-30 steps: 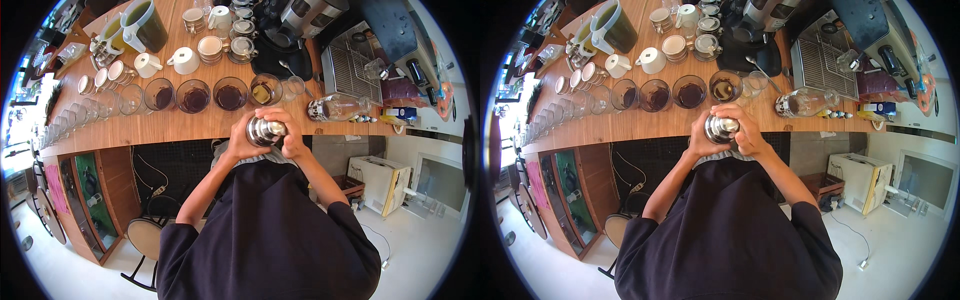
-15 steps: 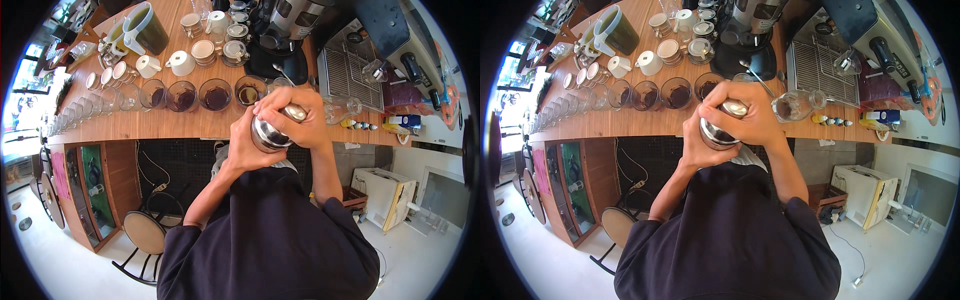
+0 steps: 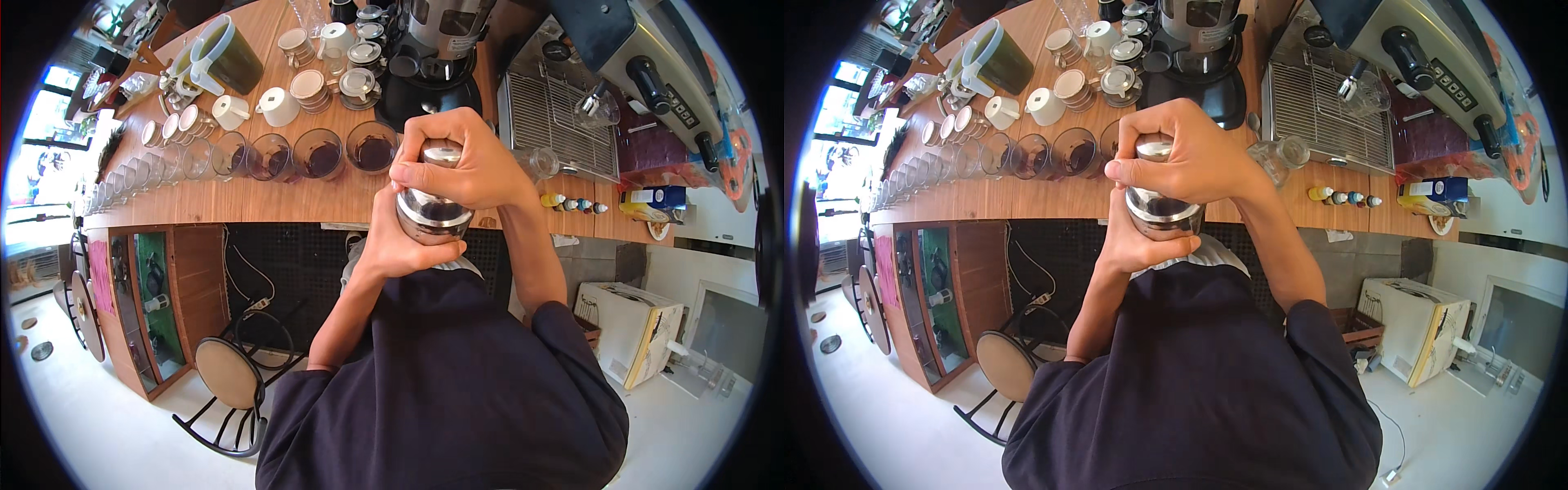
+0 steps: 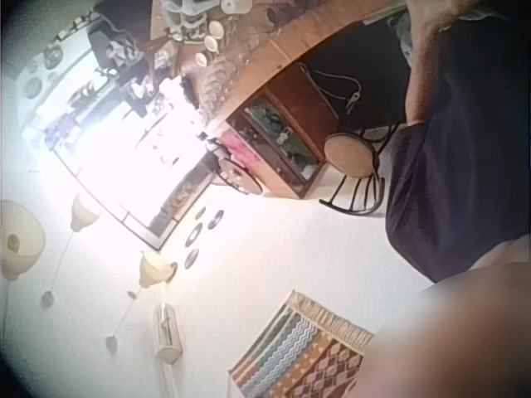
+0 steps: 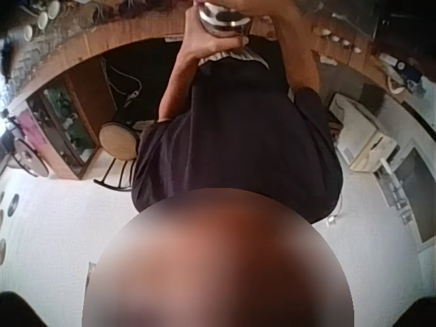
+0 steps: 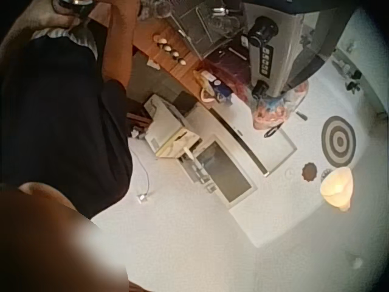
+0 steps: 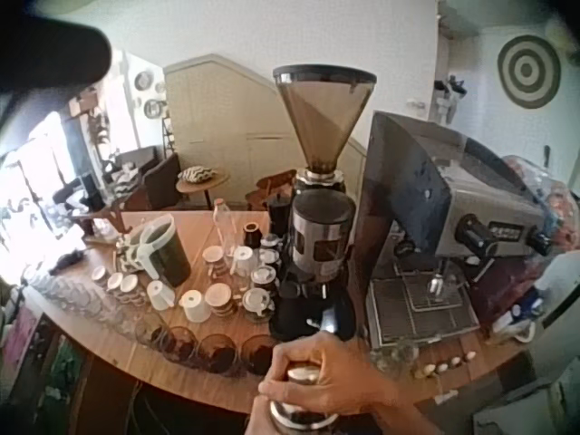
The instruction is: Preparing and shaking several drinks using a cocktail shaker.
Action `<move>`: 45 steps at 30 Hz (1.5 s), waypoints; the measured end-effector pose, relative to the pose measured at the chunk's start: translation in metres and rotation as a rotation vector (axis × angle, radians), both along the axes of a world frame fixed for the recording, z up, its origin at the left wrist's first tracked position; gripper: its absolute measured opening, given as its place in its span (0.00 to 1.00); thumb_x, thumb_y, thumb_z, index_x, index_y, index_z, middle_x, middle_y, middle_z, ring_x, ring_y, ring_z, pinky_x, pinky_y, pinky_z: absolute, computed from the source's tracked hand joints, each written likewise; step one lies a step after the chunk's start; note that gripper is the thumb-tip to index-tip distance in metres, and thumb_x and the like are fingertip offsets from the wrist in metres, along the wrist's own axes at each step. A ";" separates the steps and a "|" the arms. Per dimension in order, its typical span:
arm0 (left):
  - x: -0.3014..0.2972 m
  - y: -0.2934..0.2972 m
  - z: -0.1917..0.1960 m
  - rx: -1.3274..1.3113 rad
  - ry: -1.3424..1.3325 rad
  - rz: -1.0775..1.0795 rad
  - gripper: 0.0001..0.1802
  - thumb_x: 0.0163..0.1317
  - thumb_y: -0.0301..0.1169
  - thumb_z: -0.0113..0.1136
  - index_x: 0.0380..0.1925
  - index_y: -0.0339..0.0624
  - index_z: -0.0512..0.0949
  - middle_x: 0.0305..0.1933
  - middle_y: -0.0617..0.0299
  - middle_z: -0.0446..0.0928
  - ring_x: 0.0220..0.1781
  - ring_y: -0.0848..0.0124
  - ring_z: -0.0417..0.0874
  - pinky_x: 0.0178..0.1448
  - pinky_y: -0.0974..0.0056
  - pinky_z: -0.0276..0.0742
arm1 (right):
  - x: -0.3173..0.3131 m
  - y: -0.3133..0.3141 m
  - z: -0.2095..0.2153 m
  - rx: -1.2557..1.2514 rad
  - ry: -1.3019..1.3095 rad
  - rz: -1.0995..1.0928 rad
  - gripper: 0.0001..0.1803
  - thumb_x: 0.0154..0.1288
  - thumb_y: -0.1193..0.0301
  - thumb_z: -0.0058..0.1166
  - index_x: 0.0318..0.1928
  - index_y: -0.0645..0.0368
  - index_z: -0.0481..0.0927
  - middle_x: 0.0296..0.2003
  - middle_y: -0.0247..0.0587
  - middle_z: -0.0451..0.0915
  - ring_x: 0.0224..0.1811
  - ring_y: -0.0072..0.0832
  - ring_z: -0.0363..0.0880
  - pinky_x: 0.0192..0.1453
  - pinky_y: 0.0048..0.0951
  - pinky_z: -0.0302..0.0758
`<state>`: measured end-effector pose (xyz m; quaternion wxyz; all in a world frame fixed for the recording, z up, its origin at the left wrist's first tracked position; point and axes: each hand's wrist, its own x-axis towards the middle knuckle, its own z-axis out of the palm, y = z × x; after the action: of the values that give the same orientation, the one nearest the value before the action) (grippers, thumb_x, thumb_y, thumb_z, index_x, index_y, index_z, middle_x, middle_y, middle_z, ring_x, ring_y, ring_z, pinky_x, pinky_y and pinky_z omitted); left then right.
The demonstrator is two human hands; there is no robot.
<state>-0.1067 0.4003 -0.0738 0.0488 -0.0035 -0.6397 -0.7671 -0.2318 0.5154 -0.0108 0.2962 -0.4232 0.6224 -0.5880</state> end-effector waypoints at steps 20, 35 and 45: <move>0.015 0.030 -0.018 0.295 -0.054 -0.508 0.42 0.30 0.27 0.82 0.53 0.37 0.76 0.47 0.61 0.78 0.51 0.67 0.81 0.51 0.64 0.79 | 0.008 0.027 0.005 -0.456 -0.414 0.516 0.09 0.63 0.75 0.62 0.26 0.68 0.80 0.25 0.45 0.85 0.29 0.32 0.86 0.37 0.32 0.83; 0.054 -0.053 0.028 0.216 0.095 -0.004 0.46 0.33 0.31 0.82 0.58 0.32 0.73 0.53 0.59 0.79 0.53 0.70 0.81 0.61 0.63 0.77 | 0.066 -0.045 0.004 -0.380 0.227 0.030 0.43 0.50 0.68 0.78 0.64 0.58 0.69 0.55 0.54 0.78 0.61 0.41 0.79 0.65 0.44 0.77; 0.109 -0.139 0.026 0.143 0.032 0.193 0.47 0.35 0.34 0.85 0.58 0.30 0.73 0.54 0.57 0.82 0.54 0.71 0.83 0.64 0.64 0.77 | 0.119 -0.131 -0.021 -0.389 0.187 0.081 0.73 0.23 0.54 0.92 0.72 0.56 0.58 0.63 0.55 0.73 0.70 0.45 0.73 0.74 0.43 0.70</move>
<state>0.0026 0.2613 -0.0475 0.1327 0.0492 -0.5800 -0.8022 -0.1127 0.3844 -0.0322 0.1730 -0.5497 0.5046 -0.6428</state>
